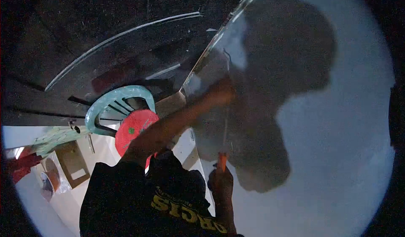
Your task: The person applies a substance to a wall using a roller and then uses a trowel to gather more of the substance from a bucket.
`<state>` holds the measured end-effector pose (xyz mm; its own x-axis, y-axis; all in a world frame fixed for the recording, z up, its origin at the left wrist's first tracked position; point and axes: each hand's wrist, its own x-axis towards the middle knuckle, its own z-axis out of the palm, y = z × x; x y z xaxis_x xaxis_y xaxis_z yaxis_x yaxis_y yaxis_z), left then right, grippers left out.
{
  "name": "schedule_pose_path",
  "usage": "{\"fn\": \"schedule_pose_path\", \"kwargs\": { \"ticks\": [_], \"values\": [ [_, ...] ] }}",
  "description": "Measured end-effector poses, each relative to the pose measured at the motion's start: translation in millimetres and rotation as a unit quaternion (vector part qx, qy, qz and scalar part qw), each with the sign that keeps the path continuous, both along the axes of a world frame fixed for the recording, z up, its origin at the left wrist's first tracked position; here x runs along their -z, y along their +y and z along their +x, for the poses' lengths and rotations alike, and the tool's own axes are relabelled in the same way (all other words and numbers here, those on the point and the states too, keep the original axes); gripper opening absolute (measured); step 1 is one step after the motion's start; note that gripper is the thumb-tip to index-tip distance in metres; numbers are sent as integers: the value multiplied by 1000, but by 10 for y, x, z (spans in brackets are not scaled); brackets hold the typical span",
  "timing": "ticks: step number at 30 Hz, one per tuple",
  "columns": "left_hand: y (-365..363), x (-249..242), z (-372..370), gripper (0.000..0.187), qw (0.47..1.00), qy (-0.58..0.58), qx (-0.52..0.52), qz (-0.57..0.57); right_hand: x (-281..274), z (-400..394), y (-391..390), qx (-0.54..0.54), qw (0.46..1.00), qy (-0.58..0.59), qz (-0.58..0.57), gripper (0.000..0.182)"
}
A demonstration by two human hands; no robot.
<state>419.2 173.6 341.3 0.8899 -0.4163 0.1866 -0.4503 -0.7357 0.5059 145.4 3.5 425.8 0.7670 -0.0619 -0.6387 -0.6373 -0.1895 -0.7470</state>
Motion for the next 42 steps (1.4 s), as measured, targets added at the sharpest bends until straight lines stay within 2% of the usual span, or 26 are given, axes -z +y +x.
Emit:
{"fn": "schedule_pose_path", "kwargs": {
  "ticks": [1,2,4,5,6,7,8,9,12,13,15,18,20,22,25,26,29,30,32,34,35,37,38,40,41,42],
  "values": [
    [96,-79,81,41,994,-87,24,61,5,123,102,15,998,-19,61,22],
    [258,-421,63,43,991,100,-65,-53,16,185,178,28,991,-37,123,22],
    [377,-333,213,46,933,279,-156,-163,73,166,348,26,988,-26,151,21],
    [327,208,410,46,961,223,-131,-99,94,180,392,25,984,-14,176,20],
    [329,318,429,46,971,195,-120,-67,118,176,348,19,984,-14,176,20],
    [351,276,382,46,979,166,-109,-35,160,111,254,22,988,10,151,24],
    [313,250,293,46,981,145,-109,-66,191,24,175,25,991,34,126,28],
    [266,13,96,46,982,123,-108,-97,213,-130,167,18,997,-42,70,21],
    [95,-580,-398,47,973,62,-99,-197,179,-204,-93,7,995,-50,82,24],
    [133,-636,-386,47,974,63,-98,-196,86,-181,-98,16,993,-45,106,25],
    [286,-749,-225,47,941,230,-116,-217,69,57,90,33,990,-47,128,26],
    [460,-496,93,48,927,297,-113,-199,236,160,191,82,978,-22,188,27],
    [296,103,233,48,916,282,-128,-256,266,159,211,109,968,3,224,26],
    [154,111,117,48,900,266,-142,-314,187,16,154,117,968,-33,221,25],
    [-4,-378,-310,48,946,116,-247,-178,310,-177,-194,90,967,2,240,26],
    [37,-413,-314,46,952,121,-208,-187,331,-153,-251,91,967,3,239,26],
    [301,-667,-199,43,949,164,-173,-204,156,126,-50,19,996,-26,89,27],
    [364,-727,-164,41,938,203,-182,-213,52,238,90,29,991,-20,127,28],
    [428,-714,-114,40,953,193,-164,-168,22,260,177,34,985,-15,166,28],
    [431,-539,-78,39,962,182,-159,-125,90,172,141,54,948,1,314,30],
    [354,-332,-81,39,978,128,-146,-72,161,102,101,50,948,3,315,30],
    [269,-221,-144,40,988,75,-131,-15,362,-35,2,90,981,2,174,31],
    [216,-185,-177,31,992,28,-116,31,460,-67,-43,92,980,3,174,31],
    [177,-137,-166,23,992,-21,-98,76,494,-83,-48,188,945,-9,267,31],
    [221,-128,-91,23,991,-40,-92,85,506,-45,-74,191,944,-12,268,31],
    [249,-111,-25,23,990,-58,-86,92,349,80,-8,120,959,-15,257,31]
  ]
}}
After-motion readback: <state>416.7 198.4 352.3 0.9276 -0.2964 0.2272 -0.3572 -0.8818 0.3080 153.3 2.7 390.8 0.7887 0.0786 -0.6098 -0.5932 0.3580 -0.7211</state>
